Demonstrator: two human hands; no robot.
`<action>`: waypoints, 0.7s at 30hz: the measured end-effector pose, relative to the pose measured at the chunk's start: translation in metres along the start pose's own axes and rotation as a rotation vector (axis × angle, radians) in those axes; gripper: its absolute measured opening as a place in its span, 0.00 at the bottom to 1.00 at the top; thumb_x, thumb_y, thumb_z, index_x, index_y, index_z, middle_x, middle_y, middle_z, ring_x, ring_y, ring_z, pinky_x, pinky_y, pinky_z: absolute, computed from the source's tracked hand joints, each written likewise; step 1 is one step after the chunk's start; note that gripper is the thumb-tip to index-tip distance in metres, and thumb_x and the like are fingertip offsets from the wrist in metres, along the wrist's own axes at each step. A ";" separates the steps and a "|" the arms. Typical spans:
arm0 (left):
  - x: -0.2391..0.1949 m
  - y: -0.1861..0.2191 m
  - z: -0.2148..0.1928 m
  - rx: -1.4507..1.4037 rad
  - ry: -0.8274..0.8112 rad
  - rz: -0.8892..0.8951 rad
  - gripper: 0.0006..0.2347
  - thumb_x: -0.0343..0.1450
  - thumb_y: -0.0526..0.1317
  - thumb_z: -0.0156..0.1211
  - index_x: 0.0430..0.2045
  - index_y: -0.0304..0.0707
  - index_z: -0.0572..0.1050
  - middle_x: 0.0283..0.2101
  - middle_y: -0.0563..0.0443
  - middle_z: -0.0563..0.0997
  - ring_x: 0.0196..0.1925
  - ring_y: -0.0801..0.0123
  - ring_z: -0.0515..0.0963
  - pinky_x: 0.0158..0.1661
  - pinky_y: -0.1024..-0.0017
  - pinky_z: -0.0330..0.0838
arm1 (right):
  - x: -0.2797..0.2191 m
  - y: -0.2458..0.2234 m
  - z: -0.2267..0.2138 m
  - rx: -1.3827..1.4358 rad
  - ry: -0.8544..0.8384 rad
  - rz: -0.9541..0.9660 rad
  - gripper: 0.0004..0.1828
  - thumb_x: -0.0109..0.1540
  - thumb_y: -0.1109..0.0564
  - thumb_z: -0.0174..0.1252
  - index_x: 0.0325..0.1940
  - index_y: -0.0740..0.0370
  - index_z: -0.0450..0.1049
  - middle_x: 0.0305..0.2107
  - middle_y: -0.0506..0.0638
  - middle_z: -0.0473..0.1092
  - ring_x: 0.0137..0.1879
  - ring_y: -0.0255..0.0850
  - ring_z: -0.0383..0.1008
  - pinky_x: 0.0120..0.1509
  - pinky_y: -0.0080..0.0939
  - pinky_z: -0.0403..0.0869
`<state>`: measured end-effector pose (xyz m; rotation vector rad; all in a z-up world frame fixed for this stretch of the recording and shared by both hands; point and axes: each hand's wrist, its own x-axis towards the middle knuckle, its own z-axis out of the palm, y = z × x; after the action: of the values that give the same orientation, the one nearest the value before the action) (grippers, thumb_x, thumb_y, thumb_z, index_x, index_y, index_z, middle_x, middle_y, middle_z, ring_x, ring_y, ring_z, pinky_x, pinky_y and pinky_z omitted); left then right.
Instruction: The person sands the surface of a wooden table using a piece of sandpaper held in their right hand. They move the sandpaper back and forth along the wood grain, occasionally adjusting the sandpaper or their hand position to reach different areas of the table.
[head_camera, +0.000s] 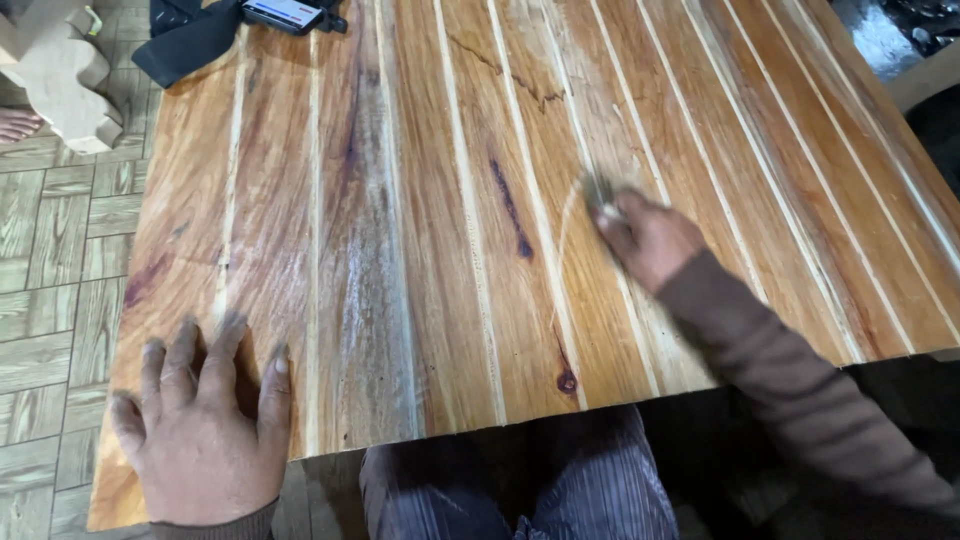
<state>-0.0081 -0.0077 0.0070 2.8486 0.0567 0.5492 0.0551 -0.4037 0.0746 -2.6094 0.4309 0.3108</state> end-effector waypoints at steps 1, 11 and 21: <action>0.000 -0.001 0.001 0.005 0.007 0.010 0.25 0.75 0.58 0.47 0.62 0.45 0.75 0.71 0.36 0.72 0.76 0.40 0.63 0.65 0.33 0.50 | 0.020 -0.002 -0.001 -0.003 0.041 -0.026 0.18 0.73 0.44 0.40 0.55 0.58 0.67 0.26 0.51 0.67 0.28 0.42 0.67 0.31 0.44 0.74; -0.003 -0.002 0.004 0.025 0.024 0.024 0.25 0.76 0.58 0.47 0.62 0.45 0.75 0.70 0.37 0.73 0.76 0.43 0.64 0.66 0.35 0.50 | 0.086 0.046 0.030 -0.150 0.334 -0.253 0.16 0.71 0.45 0.45 0.51 0.59 0.64 0.30 0.68 0.72 0.34 0.69 0.72 0.38 0.69 0.67; -0.003 0.000 0.005 0.193 0.104 0.073 0.23 0.79 0.59 0.48 0.61 0.49 0.79 0.68 0.39 0.80 0.74 0.43 0.74 0.65 0.39 0.62 | -0.070 0.078 0.048 -0.163 0.153 -0.080 0.16 0.68 0.41 0.45 0.49 0.53 0.66 0.20 0.55 0.74 0.27 0.56 0.78 0.32 0.54 0.74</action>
<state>-0.0094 -0.0089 0.0011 3.0168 0.0247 0.7459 -0.0437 -0.4290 0.0213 -2.8132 0.3650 0.1246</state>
